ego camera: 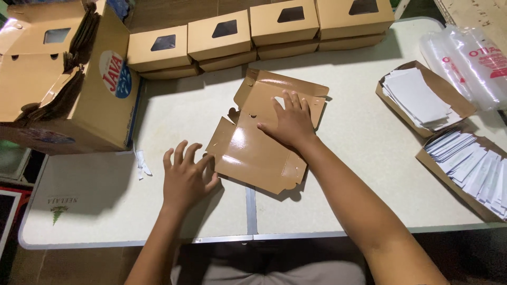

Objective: Assemble a cardboard food box by folding it and then place paper inserts inside.

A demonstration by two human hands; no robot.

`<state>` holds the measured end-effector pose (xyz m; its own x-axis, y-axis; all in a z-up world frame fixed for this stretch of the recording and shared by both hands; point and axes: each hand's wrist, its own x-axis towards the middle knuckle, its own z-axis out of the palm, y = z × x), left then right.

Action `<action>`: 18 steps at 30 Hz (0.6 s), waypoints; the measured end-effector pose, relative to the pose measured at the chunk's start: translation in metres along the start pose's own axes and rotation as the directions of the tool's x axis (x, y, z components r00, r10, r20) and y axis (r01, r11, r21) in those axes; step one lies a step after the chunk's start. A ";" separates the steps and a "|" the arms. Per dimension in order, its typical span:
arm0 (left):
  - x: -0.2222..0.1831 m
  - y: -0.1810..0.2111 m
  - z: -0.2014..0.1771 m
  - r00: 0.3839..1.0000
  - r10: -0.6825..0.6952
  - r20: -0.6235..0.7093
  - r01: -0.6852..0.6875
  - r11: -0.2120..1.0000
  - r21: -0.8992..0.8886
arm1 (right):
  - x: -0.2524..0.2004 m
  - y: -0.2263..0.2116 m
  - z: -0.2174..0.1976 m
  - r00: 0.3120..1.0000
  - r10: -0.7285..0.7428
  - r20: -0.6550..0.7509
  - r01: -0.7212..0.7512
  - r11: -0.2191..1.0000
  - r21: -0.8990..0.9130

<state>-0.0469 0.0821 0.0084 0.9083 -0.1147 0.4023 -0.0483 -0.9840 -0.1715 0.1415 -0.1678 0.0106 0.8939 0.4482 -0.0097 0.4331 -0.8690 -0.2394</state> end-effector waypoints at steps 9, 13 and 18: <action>0.026 -0.005 0.018 0.895 0.443 -0.054 -0.438 0.849 -0.295 | 0.004 0.008 0.008 0.996 -0.085 -0.013 0.084 0.996 -0.021; 0.039 -0.010 0.033 0.929 0.370 0.006 -0.324 0.822 -0.468 | 0.006 0.010 0.012 0.995 -0.096 -0.011 0.096 0.995 -0.003; 0.068 0.003 0.027 0.945 0.276 0.173 -0.147 0.836 -0.528 | 0.005 0.008 0.010 0.996 -0.088 -0.012 0.088 0.996 -0.010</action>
<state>0.0263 0.0750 0.0111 0.9174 -0.3565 0.1770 -0.3937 -0.8781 0.2719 0.1480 -0.1703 -0.0013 0.8538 0.5201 0.0232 0.5109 -0.8284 -0.2295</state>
